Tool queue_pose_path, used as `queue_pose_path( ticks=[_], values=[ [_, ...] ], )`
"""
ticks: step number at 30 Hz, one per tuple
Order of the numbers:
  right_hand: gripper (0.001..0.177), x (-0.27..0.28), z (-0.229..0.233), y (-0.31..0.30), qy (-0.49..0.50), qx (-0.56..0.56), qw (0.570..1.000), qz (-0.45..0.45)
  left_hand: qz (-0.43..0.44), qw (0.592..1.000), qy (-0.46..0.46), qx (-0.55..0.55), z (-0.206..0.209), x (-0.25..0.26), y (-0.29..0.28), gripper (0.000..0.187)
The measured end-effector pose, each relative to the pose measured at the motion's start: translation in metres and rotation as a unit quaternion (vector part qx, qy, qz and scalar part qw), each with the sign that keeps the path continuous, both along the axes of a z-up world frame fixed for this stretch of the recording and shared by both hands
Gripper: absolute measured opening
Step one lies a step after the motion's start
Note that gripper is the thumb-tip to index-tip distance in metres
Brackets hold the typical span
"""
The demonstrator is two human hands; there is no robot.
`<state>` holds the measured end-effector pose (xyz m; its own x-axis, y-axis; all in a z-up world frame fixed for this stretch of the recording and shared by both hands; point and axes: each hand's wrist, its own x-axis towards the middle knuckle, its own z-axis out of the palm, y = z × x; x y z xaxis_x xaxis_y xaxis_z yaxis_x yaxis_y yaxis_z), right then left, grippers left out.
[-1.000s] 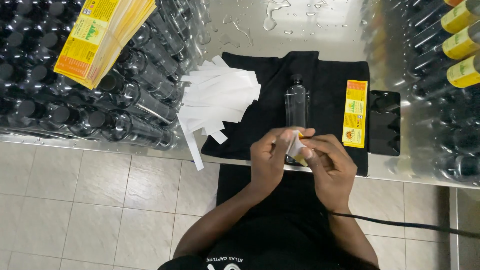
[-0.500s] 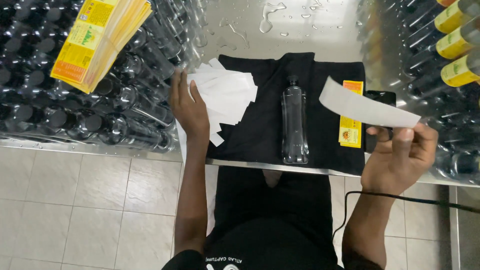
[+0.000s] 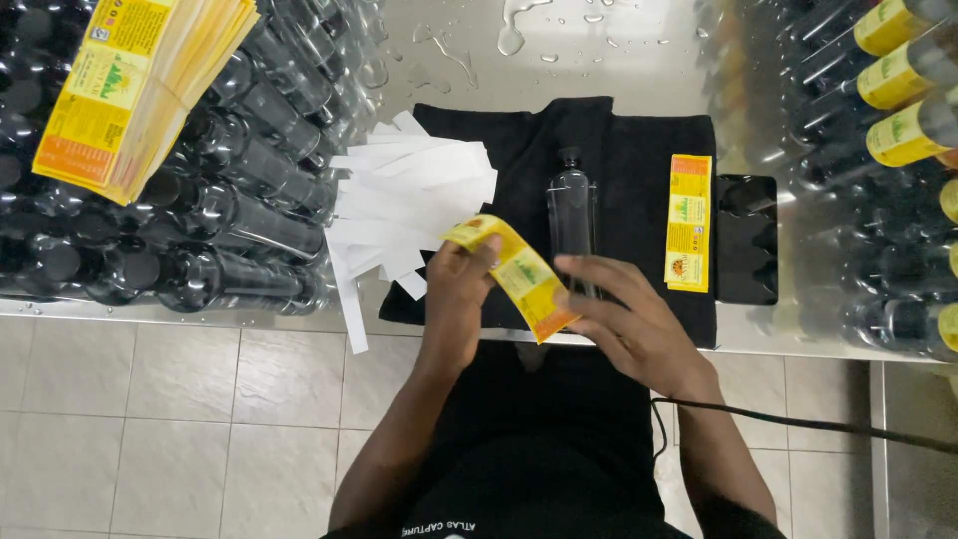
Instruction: Manually peeling adhesive labels and applying them to plastic bottles at a workstation.
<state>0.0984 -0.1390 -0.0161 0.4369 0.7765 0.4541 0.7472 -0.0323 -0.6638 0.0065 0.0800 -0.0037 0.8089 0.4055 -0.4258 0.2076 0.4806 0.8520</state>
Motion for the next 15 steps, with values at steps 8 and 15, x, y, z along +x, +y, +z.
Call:
queue_pose_path(
  ticks=[8, 15],
  values=[
    [0.057, -0.006, -0.025, -0.004, 0.036, -0.098, 0.976, -0.192, 0.165, 0.985, -0.036, -0.03, 0.019, -0.016, 0.022, 0.05],
    [0.054, -0.004, -0.018, -0.016, 0.07, -0.065, 0.946, -0.311, 0.146, 0.984, -0.046, -0.087, -0.007, -0.006, 0.012, 0.055]
  ],
)
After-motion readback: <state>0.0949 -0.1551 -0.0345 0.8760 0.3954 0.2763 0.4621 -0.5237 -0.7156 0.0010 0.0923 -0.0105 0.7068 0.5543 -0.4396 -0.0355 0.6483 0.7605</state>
